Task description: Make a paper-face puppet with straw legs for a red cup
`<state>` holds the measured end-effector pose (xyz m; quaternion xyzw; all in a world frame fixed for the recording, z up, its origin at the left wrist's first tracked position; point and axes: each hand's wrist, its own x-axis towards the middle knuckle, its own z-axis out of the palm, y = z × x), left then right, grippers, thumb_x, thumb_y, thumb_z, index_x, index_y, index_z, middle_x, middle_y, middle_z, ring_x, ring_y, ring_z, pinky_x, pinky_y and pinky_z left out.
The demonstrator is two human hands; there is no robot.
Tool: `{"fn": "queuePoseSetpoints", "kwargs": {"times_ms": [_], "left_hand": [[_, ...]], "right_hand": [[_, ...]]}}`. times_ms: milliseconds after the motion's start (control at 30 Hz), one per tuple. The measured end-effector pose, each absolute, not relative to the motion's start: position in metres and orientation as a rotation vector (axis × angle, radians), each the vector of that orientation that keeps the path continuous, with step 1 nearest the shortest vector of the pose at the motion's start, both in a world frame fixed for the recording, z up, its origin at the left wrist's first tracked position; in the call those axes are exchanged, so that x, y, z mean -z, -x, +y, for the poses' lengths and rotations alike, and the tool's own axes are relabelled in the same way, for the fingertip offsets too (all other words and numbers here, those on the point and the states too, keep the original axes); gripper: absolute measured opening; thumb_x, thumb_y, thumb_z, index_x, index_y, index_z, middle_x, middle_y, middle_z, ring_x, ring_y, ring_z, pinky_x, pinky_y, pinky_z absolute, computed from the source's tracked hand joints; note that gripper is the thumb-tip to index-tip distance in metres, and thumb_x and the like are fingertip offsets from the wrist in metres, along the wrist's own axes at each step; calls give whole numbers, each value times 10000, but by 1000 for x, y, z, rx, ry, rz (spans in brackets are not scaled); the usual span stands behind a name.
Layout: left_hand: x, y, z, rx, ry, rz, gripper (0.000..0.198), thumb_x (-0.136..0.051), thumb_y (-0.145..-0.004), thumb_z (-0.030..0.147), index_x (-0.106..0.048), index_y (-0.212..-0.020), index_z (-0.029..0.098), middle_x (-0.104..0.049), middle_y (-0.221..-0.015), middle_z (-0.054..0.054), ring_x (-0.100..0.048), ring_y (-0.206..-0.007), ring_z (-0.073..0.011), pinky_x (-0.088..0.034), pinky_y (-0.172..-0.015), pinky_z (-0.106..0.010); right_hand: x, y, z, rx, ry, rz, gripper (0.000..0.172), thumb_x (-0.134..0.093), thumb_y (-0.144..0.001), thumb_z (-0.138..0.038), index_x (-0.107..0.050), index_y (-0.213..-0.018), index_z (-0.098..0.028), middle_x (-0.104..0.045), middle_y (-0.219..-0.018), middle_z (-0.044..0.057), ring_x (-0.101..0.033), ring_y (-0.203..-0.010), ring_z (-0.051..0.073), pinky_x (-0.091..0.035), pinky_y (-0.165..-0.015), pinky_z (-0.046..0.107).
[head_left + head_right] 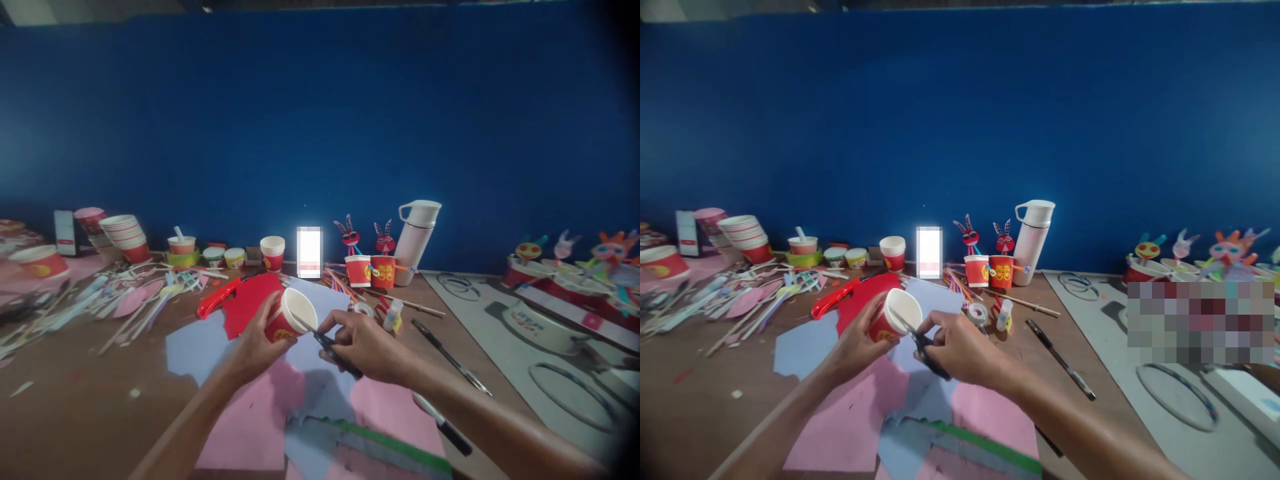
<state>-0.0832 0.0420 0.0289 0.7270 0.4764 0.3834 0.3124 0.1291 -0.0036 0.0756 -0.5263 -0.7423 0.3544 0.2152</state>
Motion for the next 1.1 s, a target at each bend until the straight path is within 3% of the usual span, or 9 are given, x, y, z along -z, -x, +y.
{"fn": "queuePoseSetpoints", "kwargs": {"times_ms": [167,300,433,567,667,833,967,1100], "left_hand": [[-33,84,43,-1186,-1832,1202,638,-670,-668,264,-395,-1235,167,-523,-1265,-143,-501,-1181,-278,-415,-984,-426],[-35,86,44,-1224,-1800,1180,566,-690,-649,286,-449,-1143,149,-575,-1172,-135,-569,-1082,-270,-472,-917,-392],[-33,86,46,-1242,-1794,1183,560,-697,-655,330,-456,-1121,136,-579,-1153,-140,-562,-1089,-281,-468,-920,-392],[-29,89,48,-1219,-1814,1204,594,-708,-671,379,-455,-1156,146,-590,-1142,-130,-571,-1076,-287,-474,-902,-397],[-25,90,51,-1202,-1835,1224,616,-714,-676,400,-461,-1183,157,-597,-1146,-120,-573,-1072,-288,-472,-900,-400],[-24,88,51,-1183,-1838,1258,632,-717,-665,394,-464,-1182,133,-590,-1159,-142,-566,-1082,-301,-467,-911,-421],[-26,85,50,-1201,-1817,1258,606,-697,-659,364,-457,-1166,134,-575,-1185,-149,-559,-1102,-289,-463,-931,-411],[-29,84,49,-1210,-1806,1271,630,-703,-638,353,-439,-1169,140,-574,-1185,-145,-561,-1103,-286,-472,-921,-407]], "right_hand": [[-99,-117,-20,-472,1497,-2214,318,-530,-687,-121,-624,-980,-200,-468,-513,-42,-307,-489,104,-168,-499,261],[-107,-112,-26,-344,1497,-2279,243,-492,-706,-124,-635,-897,-170,-440,-510,-25,-217,-477,102,-122,-508,294],[-104,-114,-21,-472,1494,-2222,283,-540,-690,-133,-618,-952,-209,-487,-505,-40,-329,-474,103,-170,-483,260],[-91,-121,-5,-865,1454,-2115,205,-543,-795,-269,-554,-992,-212,-608,-556,-47,-477,-426,81,-312,-400,181],[-84,-125,5,-1054,1417,-2073,235,-509,-844,-353,-521,-1004,-182,-637,-579,-38,-494,-383,69,-381,-369,171],[-89,-121,-4,-841,1450,-2120,214,-557,-776,-222,-568,-990,-204,-617,-555,-36,-514,-459,101,-318,-426,199],[-91,-111,-16,-536,1483,-2214,298,-520,-712,-84,-619,-986,-146,-612,-585,42,-492,-524,154,-207,-508,287],[-89,-110,-15,-555,1468,-2210,300,-504,-731,-92,-613,-1005,-148,-608,-590,41,-472,-507,141,-212,-508,285]]}}
